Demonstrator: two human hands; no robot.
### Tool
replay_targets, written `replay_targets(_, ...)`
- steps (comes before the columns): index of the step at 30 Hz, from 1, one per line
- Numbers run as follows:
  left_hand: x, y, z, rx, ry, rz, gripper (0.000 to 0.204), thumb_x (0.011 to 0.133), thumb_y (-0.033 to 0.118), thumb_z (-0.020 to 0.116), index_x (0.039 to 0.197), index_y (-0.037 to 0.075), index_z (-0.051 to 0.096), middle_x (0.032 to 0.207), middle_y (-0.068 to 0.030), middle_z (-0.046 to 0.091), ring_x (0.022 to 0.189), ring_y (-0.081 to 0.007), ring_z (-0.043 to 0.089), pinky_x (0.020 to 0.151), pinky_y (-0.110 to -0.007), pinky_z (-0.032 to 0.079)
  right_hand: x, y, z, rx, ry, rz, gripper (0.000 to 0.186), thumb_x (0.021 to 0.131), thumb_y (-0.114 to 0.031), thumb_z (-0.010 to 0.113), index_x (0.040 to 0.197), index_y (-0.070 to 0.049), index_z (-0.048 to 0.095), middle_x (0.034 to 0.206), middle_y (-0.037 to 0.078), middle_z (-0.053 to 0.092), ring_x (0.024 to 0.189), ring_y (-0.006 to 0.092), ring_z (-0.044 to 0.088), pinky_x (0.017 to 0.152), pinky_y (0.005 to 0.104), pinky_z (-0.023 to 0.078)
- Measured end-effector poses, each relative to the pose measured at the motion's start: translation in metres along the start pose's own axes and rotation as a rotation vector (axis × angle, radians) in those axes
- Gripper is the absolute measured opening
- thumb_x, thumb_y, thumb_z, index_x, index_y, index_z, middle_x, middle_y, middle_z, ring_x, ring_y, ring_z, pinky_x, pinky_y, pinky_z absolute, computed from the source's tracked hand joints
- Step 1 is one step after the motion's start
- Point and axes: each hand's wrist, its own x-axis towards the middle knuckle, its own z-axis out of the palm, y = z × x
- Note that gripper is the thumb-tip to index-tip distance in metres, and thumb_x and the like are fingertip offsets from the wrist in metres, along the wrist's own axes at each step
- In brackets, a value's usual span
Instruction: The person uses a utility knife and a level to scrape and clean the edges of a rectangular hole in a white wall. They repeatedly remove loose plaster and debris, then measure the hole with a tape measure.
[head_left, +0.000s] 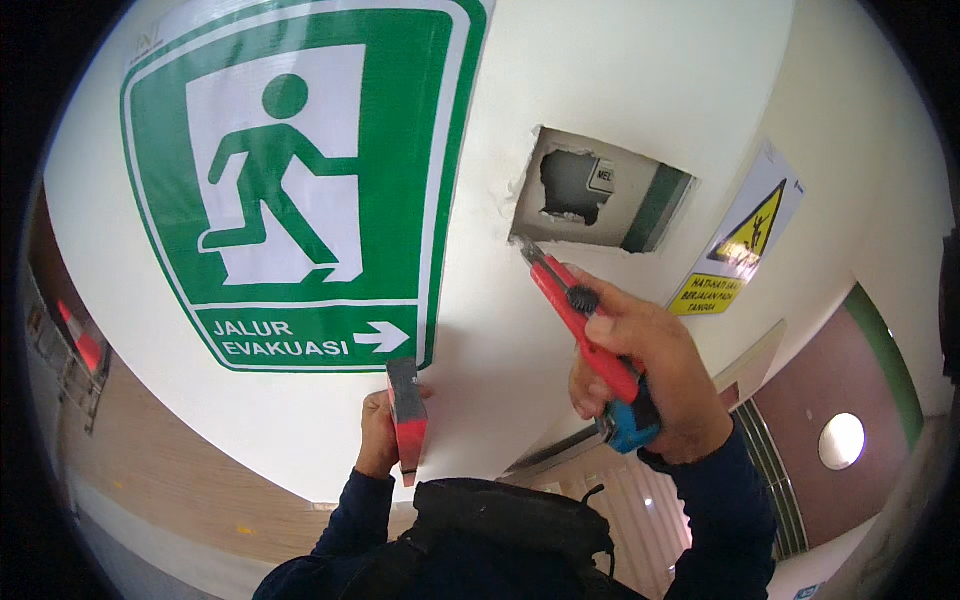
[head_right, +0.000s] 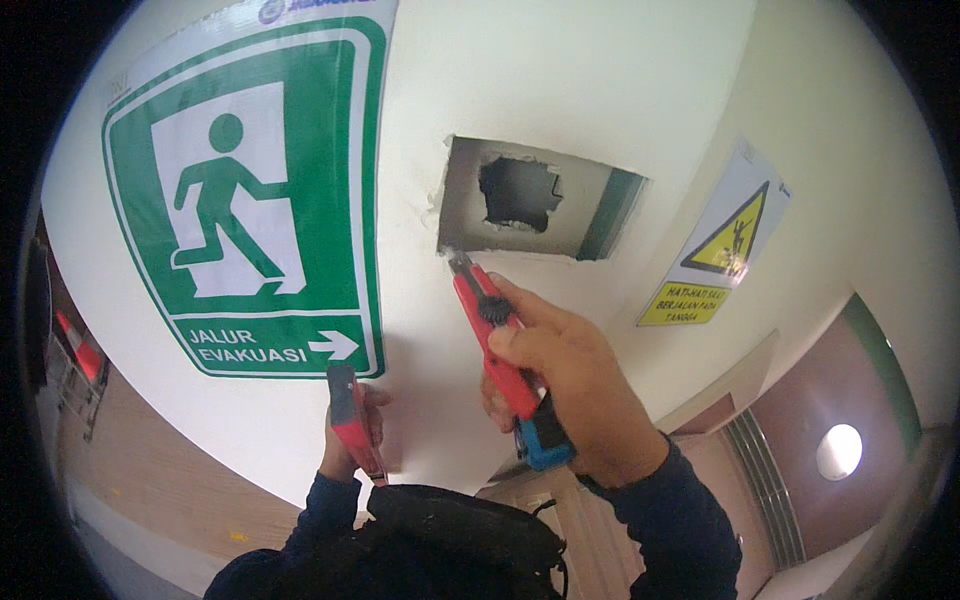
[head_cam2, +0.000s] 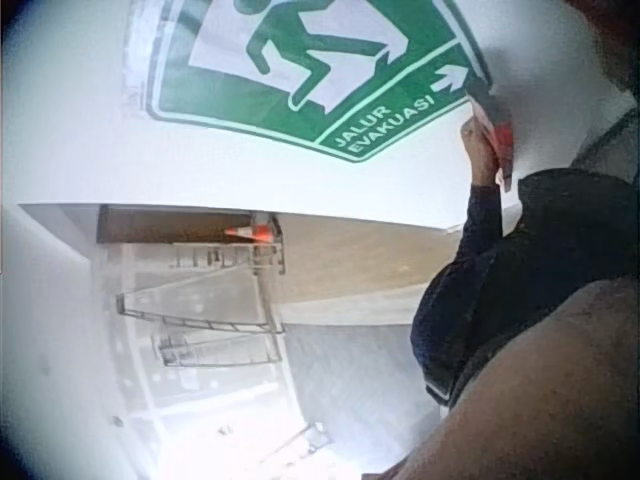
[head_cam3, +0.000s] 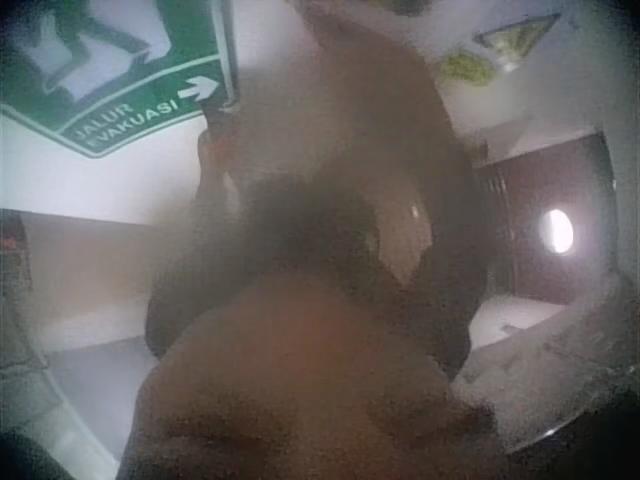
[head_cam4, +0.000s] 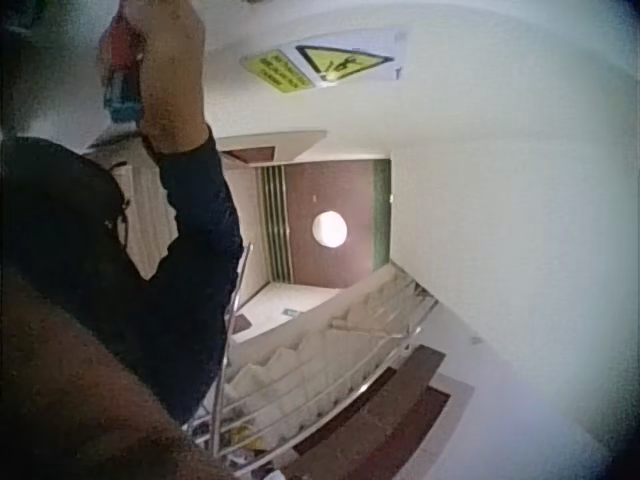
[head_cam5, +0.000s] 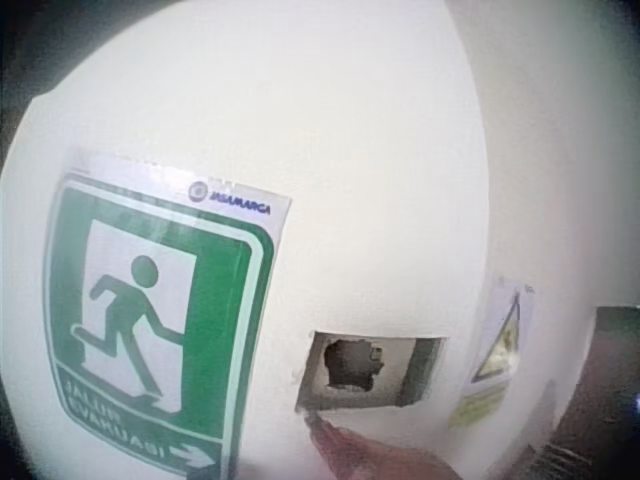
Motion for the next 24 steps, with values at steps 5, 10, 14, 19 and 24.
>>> replay_targets(5,-0.001,0.004,0.016,-0.035,0.094,0.027,0.048,0.109,0.036,0.055,0.104,-0.005,0.078,0.088,-0.0113,0.078,0.063,-0.0118,0.065,0.057,-0.027,0.051,0.013,0.008,0.002,0.042,-0.071,-0.032,0.07,0.1,-0.021,0.059,0.16,0.005,0.035,0.081,0.008,0.062,0.066,0.0152,0.058,0.062,0.0296,0.05)
replay_targets(10,0.003,-0.008,-0.004,-0.068,0.007,0.035,0.049,0.109,0.038,0.054,0.104,-0.006,0.078,0.089,-0.0122,0.078,0.063,-0.0118,0.065,0.057,-0.027,0.052,0.01,0.025,0.002,-0.804,0.091,-0.282,0.072,0.096,-0.018,0.059,0.16,0.004,0.035,0.073,0.016,0.065,0.063,0.0229,0.065,0.064,0.0395,0.054)
replay_targets(14,0.005,-0.005,-0.008,-0.063,-0.007,0.009,0.047,0.109,0.034,0.054,0.103,-0.005,0.078,0.09,-0.0127,0.078,0.063,-0.0113,0.066,0.057,-0.028,0.053,0.004,0.02,0.001,-1.292,0.242,-0.428,0.073,0.092,-0.015,0.062,0.16,0.0,0.037,0.067,0.019,0.064,0.058,0.0302,0.067,0.064,0.0443,0.054)
replay_targets(19,-0.001,0.006,0.01,0.052,0.113,0.01,0.038,0.109,0.031,0.053,0.104,-0.001,0.073,0.089,-0.0139,0.076,0.054,-0.0133,0.061,0.048,-0.028,0.047,0.001,0.008,0.009,-1.276,0.331,-0.589,0.074,0.09,-0.016,0.064,0.16,-0.006,0.041,0.064,0.021,0.063,0.056,0.0396,0.065,0.06,0.0472,0.053)
replay_targets(24,0.004,0.003,-0.001,-0.006,0.014,-0.011,0.044,0.109,0.029,0.051,0.1,-0.005,0.078,0.086,-0.0105,0.077,0.06,-0.0115,0.064,0.055,-0.027,0.05,0.0,0.025,0.009,-1.482,0.273,-0.58,0.074,0.09,-0.017,0.066,0.159,-0.008,0.042,0.067,0.024,0.066,0.059,0.0423,0.067,0.061,0.0494,0.054)
